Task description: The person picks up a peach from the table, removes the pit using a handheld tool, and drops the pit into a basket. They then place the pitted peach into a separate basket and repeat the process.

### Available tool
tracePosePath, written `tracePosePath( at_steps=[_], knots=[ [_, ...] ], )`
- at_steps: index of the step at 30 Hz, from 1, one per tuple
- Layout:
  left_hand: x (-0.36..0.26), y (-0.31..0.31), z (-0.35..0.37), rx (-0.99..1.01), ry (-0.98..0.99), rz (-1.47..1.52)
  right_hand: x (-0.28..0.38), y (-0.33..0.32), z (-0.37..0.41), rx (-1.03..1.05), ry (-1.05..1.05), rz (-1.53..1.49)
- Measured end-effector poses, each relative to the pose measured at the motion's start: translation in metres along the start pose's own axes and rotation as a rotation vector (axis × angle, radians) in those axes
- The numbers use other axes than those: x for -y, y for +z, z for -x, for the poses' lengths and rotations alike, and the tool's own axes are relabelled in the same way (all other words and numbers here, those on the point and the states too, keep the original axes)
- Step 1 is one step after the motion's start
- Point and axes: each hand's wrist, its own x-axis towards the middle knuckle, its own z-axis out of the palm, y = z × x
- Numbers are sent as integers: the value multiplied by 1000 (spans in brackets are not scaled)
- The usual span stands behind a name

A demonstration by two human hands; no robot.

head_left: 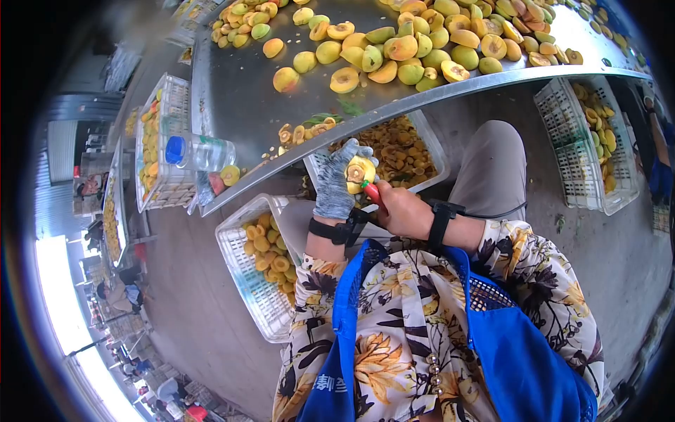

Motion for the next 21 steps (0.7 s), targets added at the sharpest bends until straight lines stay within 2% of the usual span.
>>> tracePosePath(
  at_steps=[6,8,10,11,13,14,15,17,19,21],
  knots=[
    [7,-5,-3,-45,245,-125,-2,-3,-3,96,26,-106],
    [8,-3,-7,-44,323,-155,3,5,0,-33,-4,-204],
    [14,2,-8,-189,607,-225,8,4,-2,10,59,-248],
    [12,2,-8,-187,609,-227,9,3,-3,46,126,-290],
    [6,1,-6,-80,333,-207,8,4,-1,39,115,-277],
    [-3,0,-6,33,97,-8,8,7,1,-1,92,-200],
    [-7,1,-6,33,98,-4,8,8,1,-36,66,-120],
    [-15,2,-1,136,-51,62,7,6,0,-22,50,-86],
    [-15,6,5,68,2,13,8,3,-1,-13,26,-52],
    [-11,2,8,69,373,-460,9,-1,3,90,38,-232]
  ],
)
